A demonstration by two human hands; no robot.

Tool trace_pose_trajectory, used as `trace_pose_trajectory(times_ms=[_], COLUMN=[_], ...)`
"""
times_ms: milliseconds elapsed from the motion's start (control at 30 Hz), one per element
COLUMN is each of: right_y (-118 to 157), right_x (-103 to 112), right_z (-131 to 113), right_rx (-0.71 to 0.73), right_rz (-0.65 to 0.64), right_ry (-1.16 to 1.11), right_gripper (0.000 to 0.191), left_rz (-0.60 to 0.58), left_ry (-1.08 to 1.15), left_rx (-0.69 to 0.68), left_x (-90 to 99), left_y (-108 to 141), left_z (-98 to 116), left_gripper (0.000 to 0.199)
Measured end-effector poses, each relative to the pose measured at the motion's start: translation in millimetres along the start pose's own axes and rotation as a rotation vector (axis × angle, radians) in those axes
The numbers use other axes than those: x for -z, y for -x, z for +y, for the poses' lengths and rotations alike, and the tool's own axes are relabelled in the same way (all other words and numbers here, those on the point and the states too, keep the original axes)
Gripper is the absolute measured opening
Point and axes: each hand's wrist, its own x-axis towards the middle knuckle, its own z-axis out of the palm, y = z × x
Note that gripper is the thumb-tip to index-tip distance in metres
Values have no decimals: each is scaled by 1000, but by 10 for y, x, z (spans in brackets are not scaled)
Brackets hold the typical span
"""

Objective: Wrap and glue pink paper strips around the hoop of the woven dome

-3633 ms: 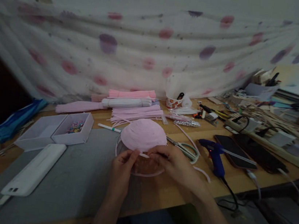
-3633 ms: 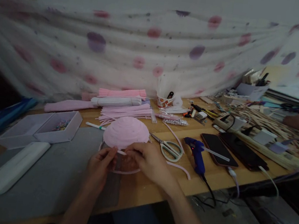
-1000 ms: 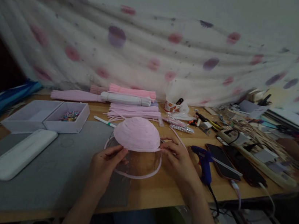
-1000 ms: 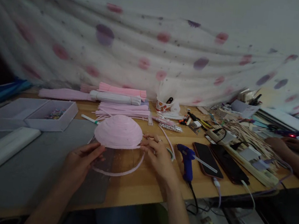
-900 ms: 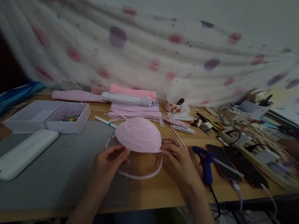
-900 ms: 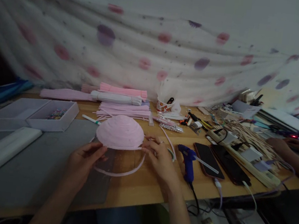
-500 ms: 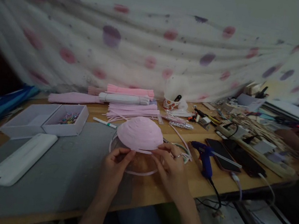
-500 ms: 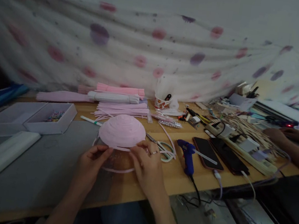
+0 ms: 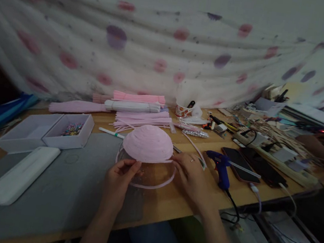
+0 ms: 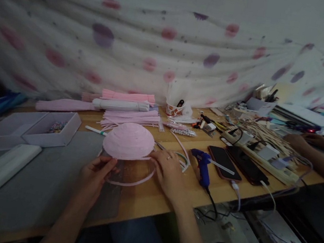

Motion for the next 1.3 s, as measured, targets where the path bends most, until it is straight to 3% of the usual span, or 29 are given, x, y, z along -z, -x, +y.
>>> trace_pose_trajectory(times_ms=[133, 267, 533, 700, 933, 1133, 1300], right_y=[-42, -96, -162, -259, -303, -311, -311], right_x=[-18, -59, -35, 1, 19, -1, -31], right_z=[110, 209, 252, 278, 265, 283, 305], right_rx=[108, 160, 131, 79, -5, -24, -18], right_rz=[13, 86, 165, 77, -43, -45, -52], right_ry=[65, 98, 179, 165, 199, 243, 247], right_gripper=[29, 29, 22, 18, 22, 25, 25], left_rz=[4, 10, -9, -45, 11, -17, -68], left_ry=[-2, -8, -32, -213, -681, -834, -787], left_rx=[3, -2, -15, -121, -454, -471, -456], left_x=[22, 27, 19, -6, 37, 54, 18], left_y=[-4, -26, -67, -45, -28, -69, -81], left_z=[45, 68, 166, 349, 350, 267, 249], left_gripper=[38, 40, 39, 30, 25, 39, 37])
